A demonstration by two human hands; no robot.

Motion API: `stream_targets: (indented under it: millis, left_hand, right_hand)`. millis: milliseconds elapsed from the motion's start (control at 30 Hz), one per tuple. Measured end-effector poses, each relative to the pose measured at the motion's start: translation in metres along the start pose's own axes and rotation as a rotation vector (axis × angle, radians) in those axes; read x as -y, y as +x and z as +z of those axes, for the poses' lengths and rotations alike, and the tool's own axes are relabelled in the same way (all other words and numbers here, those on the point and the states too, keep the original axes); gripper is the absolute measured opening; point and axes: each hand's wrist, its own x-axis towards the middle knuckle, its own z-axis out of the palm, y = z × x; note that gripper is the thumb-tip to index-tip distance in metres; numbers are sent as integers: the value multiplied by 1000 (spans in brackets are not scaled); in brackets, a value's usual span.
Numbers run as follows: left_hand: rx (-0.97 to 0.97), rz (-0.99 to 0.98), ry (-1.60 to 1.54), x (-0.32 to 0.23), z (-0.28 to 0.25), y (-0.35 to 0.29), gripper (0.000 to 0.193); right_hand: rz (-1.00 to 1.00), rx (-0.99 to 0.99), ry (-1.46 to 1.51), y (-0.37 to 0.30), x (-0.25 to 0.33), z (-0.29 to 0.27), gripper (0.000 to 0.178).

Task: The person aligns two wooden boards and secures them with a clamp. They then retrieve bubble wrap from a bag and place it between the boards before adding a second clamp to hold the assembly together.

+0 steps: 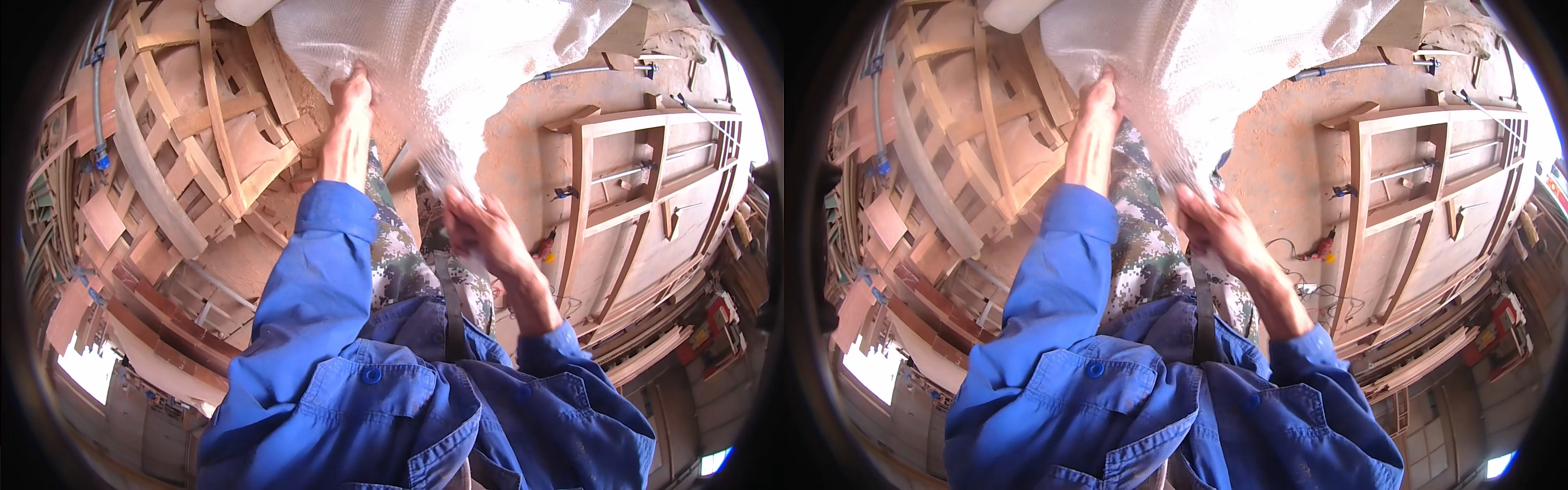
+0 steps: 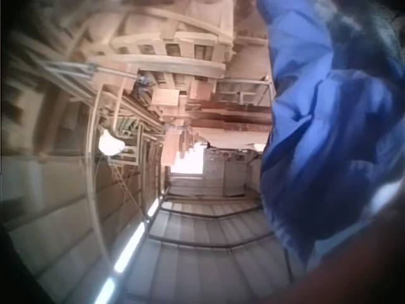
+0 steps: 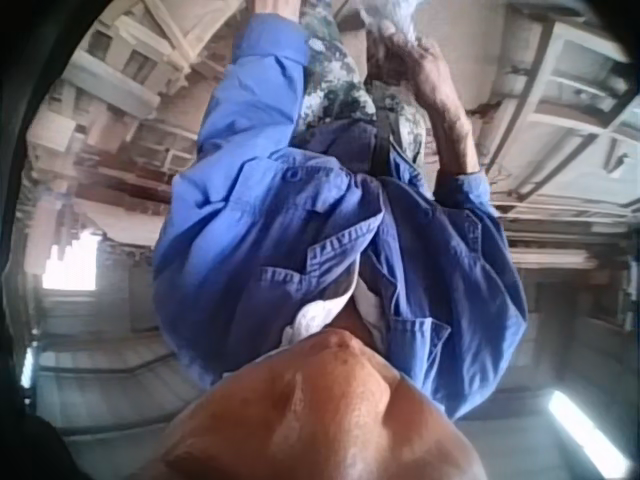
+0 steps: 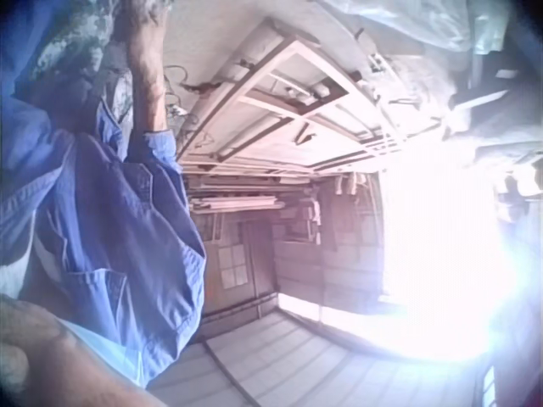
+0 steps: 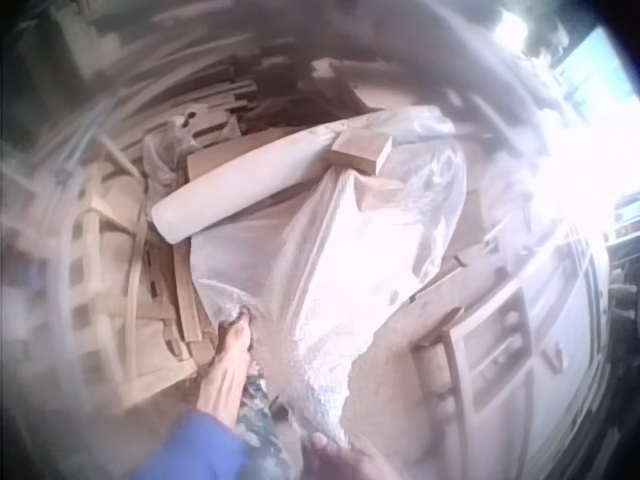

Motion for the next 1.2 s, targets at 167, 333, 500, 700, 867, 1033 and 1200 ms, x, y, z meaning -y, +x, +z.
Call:
stream_targets:
  millis: [167,333,500,700,867,1033,1200]
  left_hand:
    - [16,25,108,-26,10,10,26]
    - [349,-112,-19,-20,11,-38,80]
    - [1015,-467,123,52,-6,-95,116]
    - [1038,-393,343,38,27,-130,41]
    - [874,-410,411,26,24,-151,27]
    - [948,-342,517,13,0,-131,35]
    - [1018,634,1246,13,-15,-109,30]
  right_hand:
    - [119,-53,-73,-78,6,-57,45]
    - [158,-43,-256,-65,4,-86,40]
    - [-65,-6,-1078,-18,-49,-46,36]
    - [-24,155,-646,-5,-64,-53,60]
    - [-195,219,199,69,-60,-133,84]
    - [8,354,134,136,19,-62,65]
    - [22,-114,375,162,39,-24,28]
